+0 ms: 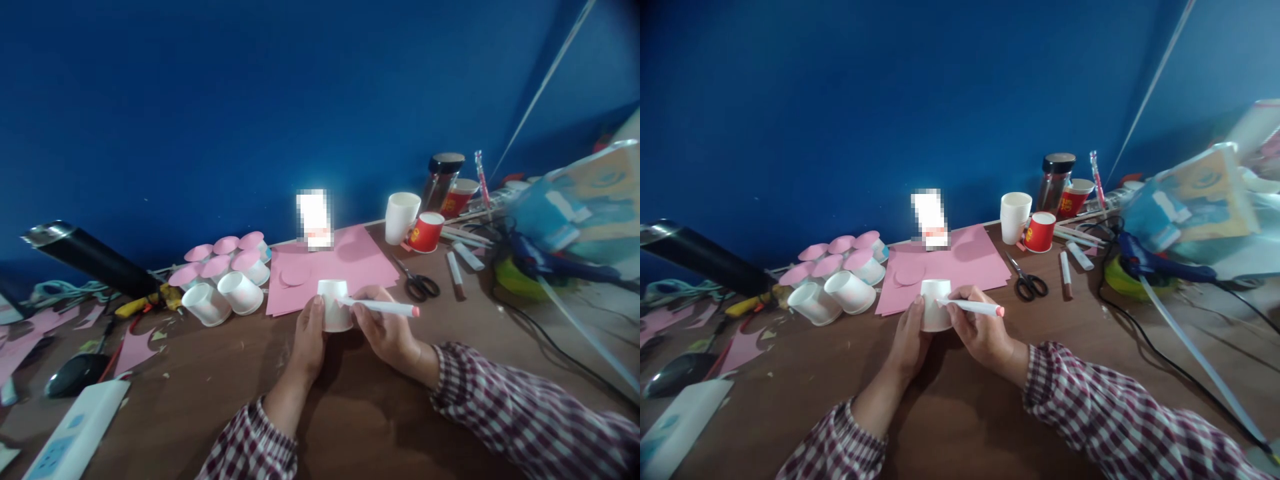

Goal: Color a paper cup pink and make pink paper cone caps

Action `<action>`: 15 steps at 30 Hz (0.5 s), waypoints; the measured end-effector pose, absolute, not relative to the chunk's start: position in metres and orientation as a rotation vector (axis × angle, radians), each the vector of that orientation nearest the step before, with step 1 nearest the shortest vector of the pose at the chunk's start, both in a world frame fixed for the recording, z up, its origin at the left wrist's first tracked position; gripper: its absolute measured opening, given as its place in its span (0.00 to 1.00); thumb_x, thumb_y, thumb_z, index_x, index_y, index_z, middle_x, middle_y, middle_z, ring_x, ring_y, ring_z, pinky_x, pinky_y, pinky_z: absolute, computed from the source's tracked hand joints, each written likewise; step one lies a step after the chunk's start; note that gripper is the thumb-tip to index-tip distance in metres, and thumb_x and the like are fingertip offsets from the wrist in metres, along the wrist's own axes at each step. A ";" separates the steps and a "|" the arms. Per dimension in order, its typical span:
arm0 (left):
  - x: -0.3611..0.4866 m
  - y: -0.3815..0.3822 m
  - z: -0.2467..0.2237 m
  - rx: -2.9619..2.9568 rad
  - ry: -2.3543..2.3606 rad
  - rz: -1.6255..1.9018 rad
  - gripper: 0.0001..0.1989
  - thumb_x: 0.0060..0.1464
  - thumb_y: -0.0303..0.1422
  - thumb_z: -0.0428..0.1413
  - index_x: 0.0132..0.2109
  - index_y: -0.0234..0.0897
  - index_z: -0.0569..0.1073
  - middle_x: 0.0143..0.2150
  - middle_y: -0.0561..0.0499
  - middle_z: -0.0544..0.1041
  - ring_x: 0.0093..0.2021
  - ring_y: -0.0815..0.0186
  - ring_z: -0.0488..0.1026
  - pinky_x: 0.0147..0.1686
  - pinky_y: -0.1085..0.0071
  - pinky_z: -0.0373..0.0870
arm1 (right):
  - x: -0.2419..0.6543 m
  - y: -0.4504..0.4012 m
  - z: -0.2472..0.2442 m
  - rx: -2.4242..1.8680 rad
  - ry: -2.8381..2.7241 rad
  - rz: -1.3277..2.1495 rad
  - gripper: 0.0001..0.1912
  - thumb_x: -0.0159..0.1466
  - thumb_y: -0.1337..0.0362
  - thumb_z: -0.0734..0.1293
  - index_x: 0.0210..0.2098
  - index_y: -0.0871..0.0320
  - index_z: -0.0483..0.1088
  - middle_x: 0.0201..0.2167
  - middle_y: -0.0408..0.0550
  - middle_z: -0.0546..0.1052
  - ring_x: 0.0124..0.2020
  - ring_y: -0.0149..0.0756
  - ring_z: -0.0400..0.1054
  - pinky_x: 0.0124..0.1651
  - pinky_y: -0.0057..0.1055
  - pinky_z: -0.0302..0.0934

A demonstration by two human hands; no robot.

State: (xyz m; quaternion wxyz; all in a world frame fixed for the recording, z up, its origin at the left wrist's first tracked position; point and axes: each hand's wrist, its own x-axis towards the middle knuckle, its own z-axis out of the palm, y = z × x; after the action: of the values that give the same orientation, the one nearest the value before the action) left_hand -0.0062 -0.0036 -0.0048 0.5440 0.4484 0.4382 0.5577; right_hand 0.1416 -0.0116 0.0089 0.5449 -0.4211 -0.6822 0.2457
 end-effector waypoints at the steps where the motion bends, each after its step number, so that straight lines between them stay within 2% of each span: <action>1: -0.006 -0.004 -0.005 1.073 1.042 1.322 0.22 0.58 0.50 0.51 0.38 0.34 0.75 0.34 0.45 0.77 0.35 0.61 0.71 0.38 0.66 0.67 | 0.142 -0.012 0.009 -1.003 -1.619 0.579 0.03 0.68 0.63 0.60 0.40 0.55 0.63 0.29 0.45 0.73 0.27 0.34 0.68 0.30 0.31 0.66; 7: -0.008 -0.004 -0.006 1.083 1.051 1.303 0.20 0.61 0.48 0.49 0.36 0.34 0.73 0.32 0.50 0.75 0.33 0.65 0.68 0.37 0.69 0.66 | 0.141 -0.011 0.012 -0.998 -1.622 0.543 0.02 0.68 0.64 0.61 0.38 0.55 0.63 0.29 0.45 0.72 0.27 0.35 0.68 0.30 0.31 0.65; 15: -0.007 -0.005 -0.006 1.070 1.048 1.302 0.23 0.60 0.49 0.49 0.39 0.33 0.75 0.37 0.46 0.78 0.35 0.63 0.71 0.38 0.68 0.66 | 0.142 -0.013 0.015 -0.986 -1.586 0.559 0.02 0.68 0.64 0.60 0.40 0.55 0.64 0.31 0.47 0.74 0.31 0.36 0.71 0.32 0.32 0.66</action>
State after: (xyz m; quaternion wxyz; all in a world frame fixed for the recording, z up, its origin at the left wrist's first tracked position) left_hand -0.0066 -0.0049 -0.0061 0.5466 0.4514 0.4423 0.5494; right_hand 0.1416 -0.0127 0.0152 0.5615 -0.4185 -0.6732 0.2374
